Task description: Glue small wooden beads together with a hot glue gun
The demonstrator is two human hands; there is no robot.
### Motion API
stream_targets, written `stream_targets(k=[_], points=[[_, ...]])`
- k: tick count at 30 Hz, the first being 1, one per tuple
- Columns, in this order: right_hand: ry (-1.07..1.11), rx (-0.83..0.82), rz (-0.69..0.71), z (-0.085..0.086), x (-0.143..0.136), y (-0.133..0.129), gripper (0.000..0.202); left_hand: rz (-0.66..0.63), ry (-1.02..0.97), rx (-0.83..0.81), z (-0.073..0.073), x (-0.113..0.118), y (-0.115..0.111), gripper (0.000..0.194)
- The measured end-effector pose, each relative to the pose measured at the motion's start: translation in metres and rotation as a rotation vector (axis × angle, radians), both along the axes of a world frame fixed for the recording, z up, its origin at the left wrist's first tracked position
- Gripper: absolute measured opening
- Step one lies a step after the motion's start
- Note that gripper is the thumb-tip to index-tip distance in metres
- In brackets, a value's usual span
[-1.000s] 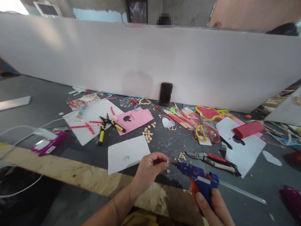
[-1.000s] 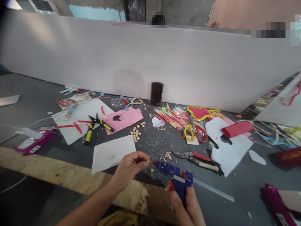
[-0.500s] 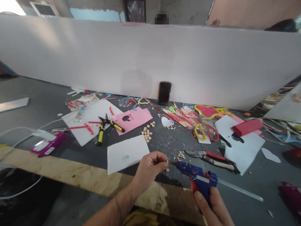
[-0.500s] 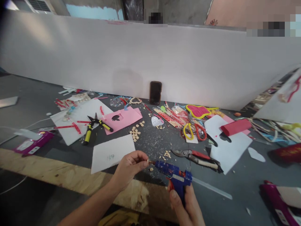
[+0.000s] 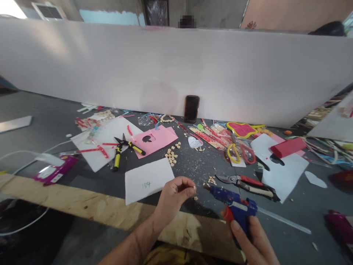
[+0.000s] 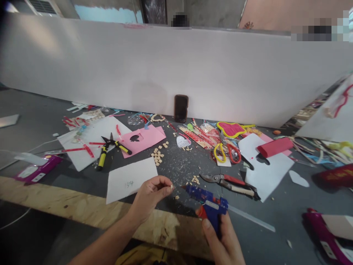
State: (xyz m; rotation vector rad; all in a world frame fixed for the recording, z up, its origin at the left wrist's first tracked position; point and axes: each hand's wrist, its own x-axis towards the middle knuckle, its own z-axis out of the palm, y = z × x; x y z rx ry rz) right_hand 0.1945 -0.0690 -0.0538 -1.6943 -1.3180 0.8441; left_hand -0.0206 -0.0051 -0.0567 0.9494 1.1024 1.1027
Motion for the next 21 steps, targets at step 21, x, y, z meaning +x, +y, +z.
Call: stream_targets(k=[21], points=[[-0.783,0.099,0.134,0.01,0.01,0.048,0.026,0.009,0.285,0.12,-0.007,-0.014,-0.005,0.005]])
